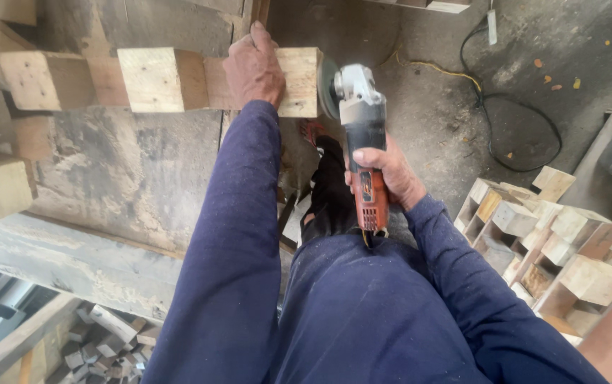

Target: The person uses an angle grinder to sand the edges and surfaces of a wooden pallet-like structure. They repeatedly reposition the structure and grind different sections, then place the finished piece aside and continue with another section.

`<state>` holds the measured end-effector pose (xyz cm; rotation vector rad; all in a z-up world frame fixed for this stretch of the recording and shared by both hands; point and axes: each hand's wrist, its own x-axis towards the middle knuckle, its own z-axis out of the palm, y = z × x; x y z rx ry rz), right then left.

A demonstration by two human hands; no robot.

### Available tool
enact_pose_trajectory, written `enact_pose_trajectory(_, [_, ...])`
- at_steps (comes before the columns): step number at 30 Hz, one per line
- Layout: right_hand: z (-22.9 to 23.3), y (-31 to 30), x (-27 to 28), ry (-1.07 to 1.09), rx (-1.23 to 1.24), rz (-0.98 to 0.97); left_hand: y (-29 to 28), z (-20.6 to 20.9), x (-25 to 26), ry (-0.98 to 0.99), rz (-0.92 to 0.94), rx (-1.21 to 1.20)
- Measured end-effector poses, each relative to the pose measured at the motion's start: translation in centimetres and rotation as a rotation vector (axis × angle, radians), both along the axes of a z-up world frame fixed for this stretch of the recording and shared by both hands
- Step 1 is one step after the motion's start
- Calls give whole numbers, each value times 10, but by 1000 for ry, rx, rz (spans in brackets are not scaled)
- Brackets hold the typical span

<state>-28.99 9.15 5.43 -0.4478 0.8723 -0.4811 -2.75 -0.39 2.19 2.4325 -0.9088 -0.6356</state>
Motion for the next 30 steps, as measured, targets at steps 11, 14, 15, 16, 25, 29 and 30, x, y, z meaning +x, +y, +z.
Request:
enact_pose_trajectory(11, [-11, -16, -2, -17, -8, 1, 0, -2, -1, 12, 0, -10])
enact_pose_trajectory(14, [-14, -20, 2, -30, -3, -18, -3, 0, 0, 14, 17, -28])
enact_pose_trajectory(15, [-16, -22, 3, -24, 9, -23, -3, 0, 0, 17, 18, -10])
enact_pose_trajectory(16, [-18, -24, 4, -4, 12, -14, -4, 0, 0, 20, 18, 7])
enact_pose_trajectory(25, [-35, -22, -1, -27, 21, -24, -2, -1, -1, 0, -1, -69])
enact_pose_trajectory(29, [-41, -18, 3, 13, 26, -19, -2, -4, 0, 12, 16, -5])
enact_pose_trajectory(30, [-41, -15, 2, 37, 17, -7, -2, -5, 0, 16, 16, 1])
